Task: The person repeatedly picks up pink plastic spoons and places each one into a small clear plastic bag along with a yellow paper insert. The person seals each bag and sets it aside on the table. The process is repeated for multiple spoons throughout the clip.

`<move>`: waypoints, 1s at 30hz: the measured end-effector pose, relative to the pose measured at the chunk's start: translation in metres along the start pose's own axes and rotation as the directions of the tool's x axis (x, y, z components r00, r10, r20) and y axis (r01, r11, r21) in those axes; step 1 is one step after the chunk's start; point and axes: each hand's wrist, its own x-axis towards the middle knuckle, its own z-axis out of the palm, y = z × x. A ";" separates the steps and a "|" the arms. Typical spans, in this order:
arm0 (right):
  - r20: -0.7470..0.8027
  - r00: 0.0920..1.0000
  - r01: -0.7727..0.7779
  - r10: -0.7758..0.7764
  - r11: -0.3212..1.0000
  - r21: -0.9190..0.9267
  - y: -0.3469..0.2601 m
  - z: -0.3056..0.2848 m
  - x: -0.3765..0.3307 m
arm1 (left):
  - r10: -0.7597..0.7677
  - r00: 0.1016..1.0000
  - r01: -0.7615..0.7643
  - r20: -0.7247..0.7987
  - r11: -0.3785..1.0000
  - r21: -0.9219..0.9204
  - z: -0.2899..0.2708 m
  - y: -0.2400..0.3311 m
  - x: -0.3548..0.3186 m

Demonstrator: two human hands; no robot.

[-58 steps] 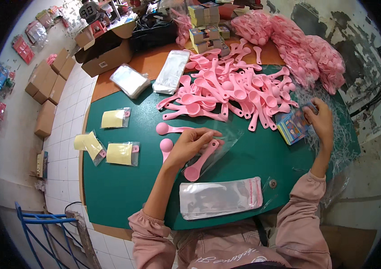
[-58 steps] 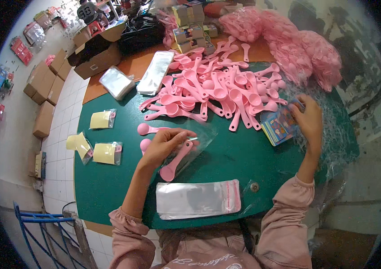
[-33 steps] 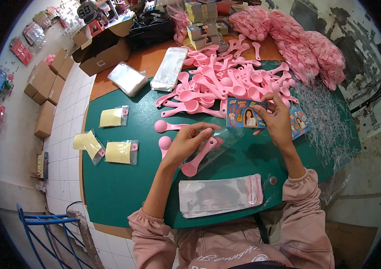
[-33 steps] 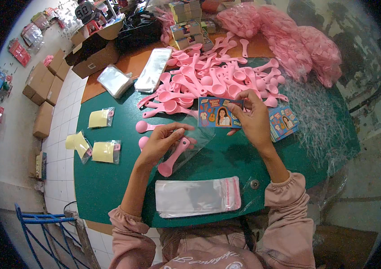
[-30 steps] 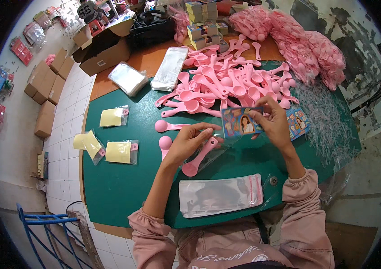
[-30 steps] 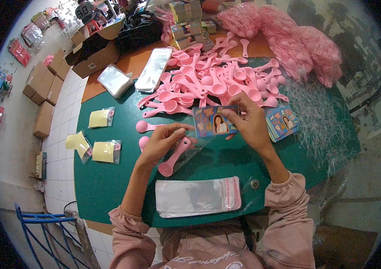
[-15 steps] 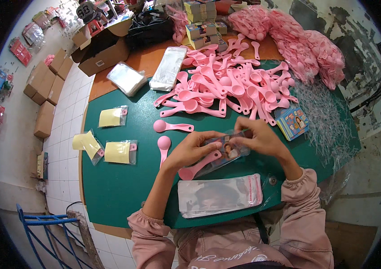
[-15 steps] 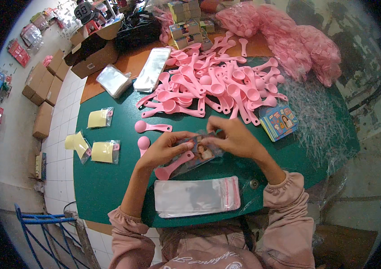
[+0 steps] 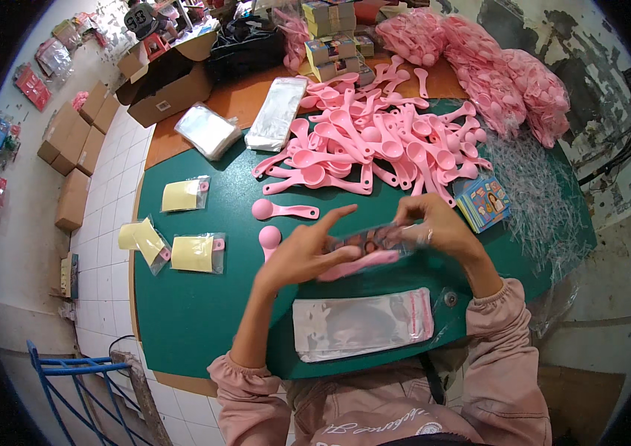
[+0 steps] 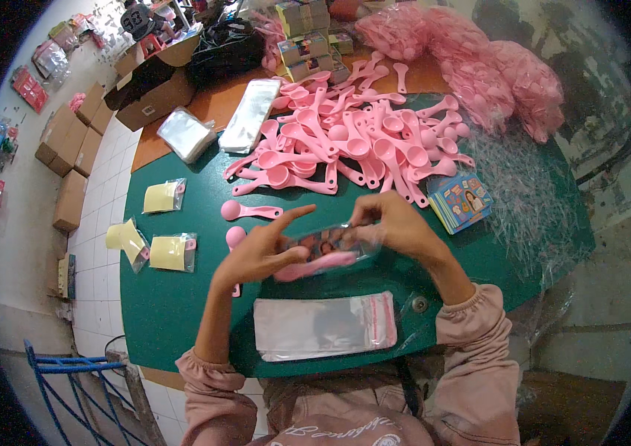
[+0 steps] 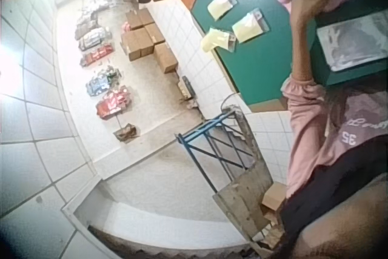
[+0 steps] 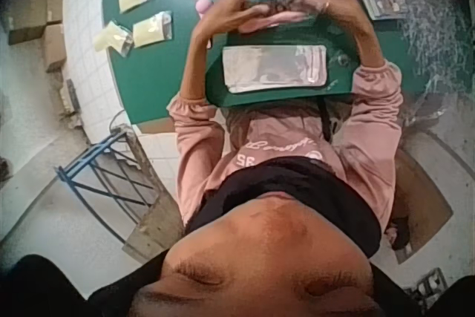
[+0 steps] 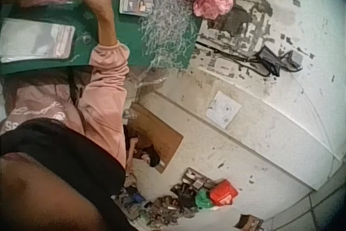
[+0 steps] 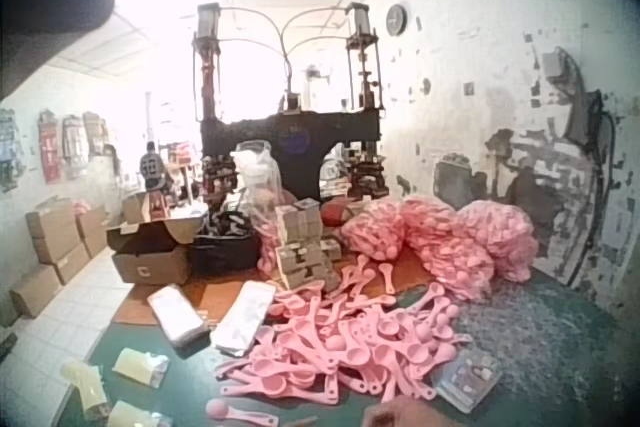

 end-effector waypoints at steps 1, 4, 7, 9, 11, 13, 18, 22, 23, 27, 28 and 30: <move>-0.067 0.997 -0.039 0.038 0.999 -0.009 -0.004 -0.003 -0.001 | -0.065 0.996 0.069 0.066 0.996 -0.060 -0.010 0.007 -0.005; -0.106 0.994 -0.024 0.035 0.994 0.105 -0.003 -0.005 -0.002 | 0.010 1.000 -0.001 0.020 0.911 -0.413 -0.015 -0.006 -0.011; -0.071 0.997 -0.024 0.039 0.980 0.196 -0.002 -0.002 0.000 | -0.015 1.000 0.024 0.023 0.877 -0.479 -0.014 -0.006 -0.012; -0.028 0.997 -0.069 0.069 0.998 0.011 -0.010 -0.007 -0.003 | -0.061 0.997 0.076 0.046 0.856 -0.512 -0.011 -0.003 -0.011; -0.124 0.992 -0.031 0.027 0.999 -0.031 -0.007 -0.007 -0.005 | -0.083 0.997 0.078 0.013 0.869 -0.488 -0.004 -0.004 -0.005; -0.278 0.960 -0.007 -0.006 0.999 -0.046 -0.002 -0.006 -0.007 | -0.037 0.946 -0.034 -0.322 0.976 -0.213 0.020 -0.008 -0.002; -0.189 0.881 0.291 -0.434 0.811 -0.507 -0.007 0.031 -0.004 | -0.253 0.967 0.140 0.038 0.399 -0.906 0.040 0.020 -0.019; 0.085 0.897 0.426 -0.433 0.798 -0.427 -0.022 0.035 -0.013 | -0.297 0.955 0.141 -0.020 0.511 -0.848 0.039 0.020 -0.024; 0.140 0.878 0.471 -0.458 0.775 -0.421 -0.024 0.032 -0.014 | -0.276 0.958 0.096 -0.071 0.549 -0.830 0.039 0.017 -0.023; -0.054 0.908 0.350 -0.416 0.823 -0.447 -0.015 0.041 -0.008 | -0.338 0.931 0.091 -0.139 0.583 -0.807 0.037 -0.002 -0.022; -0.054 0.908 0.351 -0.416 0.823 -0.447 -0.012 0.045 -0.006 | -0.338 0.931 0.091 -0.139 0.583 -0.808 0.036 -0.003 -0.021; -0.228 0.973 -0.032 0.021 0.999 -0.042 -0.007 0.051 -0.002 | -0.280 0.956 0.117 -0.089 0.641 -0.759 0.034 -0.004 -0.021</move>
